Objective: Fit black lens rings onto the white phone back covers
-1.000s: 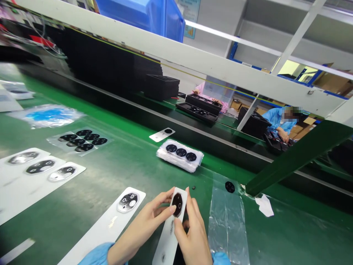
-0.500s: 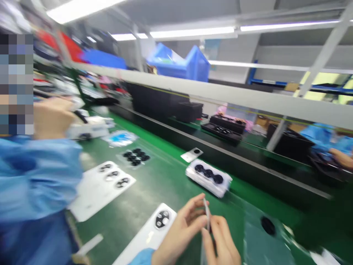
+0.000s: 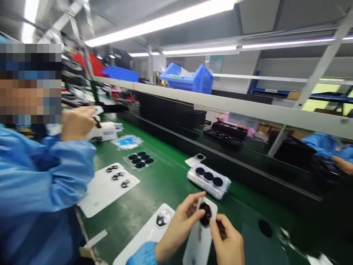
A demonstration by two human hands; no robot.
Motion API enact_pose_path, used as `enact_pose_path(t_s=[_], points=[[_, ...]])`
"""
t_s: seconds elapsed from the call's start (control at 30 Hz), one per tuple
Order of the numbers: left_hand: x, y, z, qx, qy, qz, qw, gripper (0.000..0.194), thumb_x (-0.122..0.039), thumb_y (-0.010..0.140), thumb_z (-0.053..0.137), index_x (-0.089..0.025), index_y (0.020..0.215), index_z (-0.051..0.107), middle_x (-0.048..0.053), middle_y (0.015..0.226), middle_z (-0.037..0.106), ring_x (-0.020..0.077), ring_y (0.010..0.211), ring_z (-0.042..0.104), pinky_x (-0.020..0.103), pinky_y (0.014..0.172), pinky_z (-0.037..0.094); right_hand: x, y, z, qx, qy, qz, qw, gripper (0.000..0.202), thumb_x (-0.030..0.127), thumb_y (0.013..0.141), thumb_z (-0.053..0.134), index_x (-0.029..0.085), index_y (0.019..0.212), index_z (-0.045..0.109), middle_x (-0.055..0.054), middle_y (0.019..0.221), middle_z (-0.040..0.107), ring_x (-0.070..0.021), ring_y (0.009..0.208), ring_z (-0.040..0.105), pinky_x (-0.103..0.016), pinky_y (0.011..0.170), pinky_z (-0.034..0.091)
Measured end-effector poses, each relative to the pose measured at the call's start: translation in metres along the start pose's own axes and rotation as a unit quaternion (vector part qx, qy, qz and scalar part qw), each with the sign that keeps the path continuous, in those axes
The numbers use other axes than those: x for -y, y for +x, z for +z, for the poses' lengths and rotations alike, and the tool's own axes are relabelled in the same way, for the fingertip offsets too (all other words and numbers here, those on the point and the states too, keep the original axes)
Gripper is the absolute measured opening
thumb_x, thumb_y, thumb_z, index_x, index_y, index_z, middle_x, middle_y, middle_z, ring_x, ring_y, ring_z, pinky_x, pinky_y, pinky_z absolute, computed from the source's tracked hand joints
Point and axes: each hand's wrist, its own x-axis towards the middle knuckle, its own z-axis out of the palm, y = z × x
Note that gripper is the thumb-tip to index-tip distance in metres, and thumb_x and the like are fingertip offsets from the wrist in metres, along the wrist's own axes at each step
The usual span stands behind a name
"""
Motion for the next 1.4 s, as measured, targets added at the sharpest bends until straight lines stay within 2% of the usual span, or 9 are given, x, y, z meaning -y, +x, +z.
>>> enact_pose_path(t_s=[0.1,0.17,0.3,0.43,0.6,0.77,0.97,1.4], points=[[-0.001,0.005,-0.003,0.031,-0.035,-0.037,0.998,0.041,-0.024,0.077,0.065,-0.019,0.117,0.06,0.004,0.092,0.063,0.0191,0.084,0.057,0.028,0.077,0.044,0.015,0.006,-0.006,0.073,0.035,0.047,0.996,0.028,0.047,0.074,0.064,0.02,0.069,0.067,-0.001,0.059,0.064,-0.0169,0.053,0.06,-0.024,0.048,0.05],[0.0,0.006,-0.004,0.03,-0.035,-0.064,0.997,0.042,-0.025,0.075,0.067,-0.02,0.116,0.061,0.002,0.087,0.063,0.0176,0.079,0.057,0.026,0.073,0.044,0.022,0.009,-0.007,0.091,0.067,0.082,0.99,0.029,0.046,0.073,0.065,0.018,0.066,0.066,0.0,0.057,0.062,-0.0158,0.052,0.059,-0.024,0.049,0.05],[-0.003,0.004,-0.005,0.042,0.004,-0.091,0.995,0.045,-0.028,0.074,0.069,-0.019,0.118,0.062,0.003,0.083,0.065,0.0177,0.076,0.059,0.027,0.07,0.045,0.026,0.007,-0.007,0.1,0.101,0.115,0.983,0.028,0.043,0.074,0.064,0.018,0.063,0.062,-0.001,0.057,0.063,-0.0166,0.054,0.06,-0.025,0.049,0.05],[-0.005,0.004,-0.006,0.053,0.03,-0.085,0.995,0.049,-0.027,0.073,0.07,-0.018,0.121,0.06,0.006,0.099,0.068,0.0227,0.089,0.062,0.032,0.083,0.046,0.025,0.003,-0.006,0.095,0.032,0.113,0.989,0.023,0.037,0.077,0.058,0.018,0.064,0.06,0.0,0.059,0.062,-0.0149,0.054,0.059,-0.023,0.052,0.049],[-0.002,0.004,-0.004,0.073,0.002,-0.083,0.994,0.053,-0.024,0.075,0.068,-0.016,0.125,0.054,0.008,0.112,0.066,0.0256,0.104,0.061,0.037,0.094,0.045,0.033,0.002,-0.004,0.07,-0.098,0.051,0.991,0.021,0.031,0.078,0.051,0.019,0.064,0.059,0.0,0.058,0.061,-0.0128,0.051,0.057,-0.021,0.05,0.044],[-0.003,0.004,0.0,0.086,-0.021,-0.076,0.993,0.049,-0.022,0.077,0.066,-0.018,0.124,0.052,0.008,0.121,0.061,0.0257,0.113,0.057,0.037,0.1,0.041,0.035,0.0,-0.002,0.04,-0.169,-0.02,0.985,0.018,0.024,0.079,0.049,0.02,0.063,0.055,0.002,0.057,0.059,-0.0119,0.052,0.057,-0.021,0.051,0.044],[-0.006,0.004,0.001,0.094,-0.045,-0.075,0.992,0.048,-0.02,0.077,0.065,-0.018,0.122,0.051,0.008,0.122,0.061,0.0251,0.115,0.055,0.037,0.102,0.04,0.034,-0.001,-0.002,0.029,-0.223,-0.063,0.972,0.017,0.018,0.079,0.047,0.021,0.063,0.051,0.003,0.057,0.055,-0.0107,0.052,0.055,-0.02,0.052,0.042],[-0.01,0.004,0.003,0.11,-0.051,-0.06,0.991,0.049,-0.02,0.076,0.064,-0.02,0.123,0.048,0.008,0.129,0.055,0.0242,0.122,0.05,0.041,0.106,0.036,0.033,-0.007,0.002,-0.034,-0.292,-0.211,0.932,0.018,0.012,0.083,0.044,0.019,0.067,0.049,0.003,0.059,0.052,-0.0106,0.05,0.052,-0.022,0.052,0.037]])
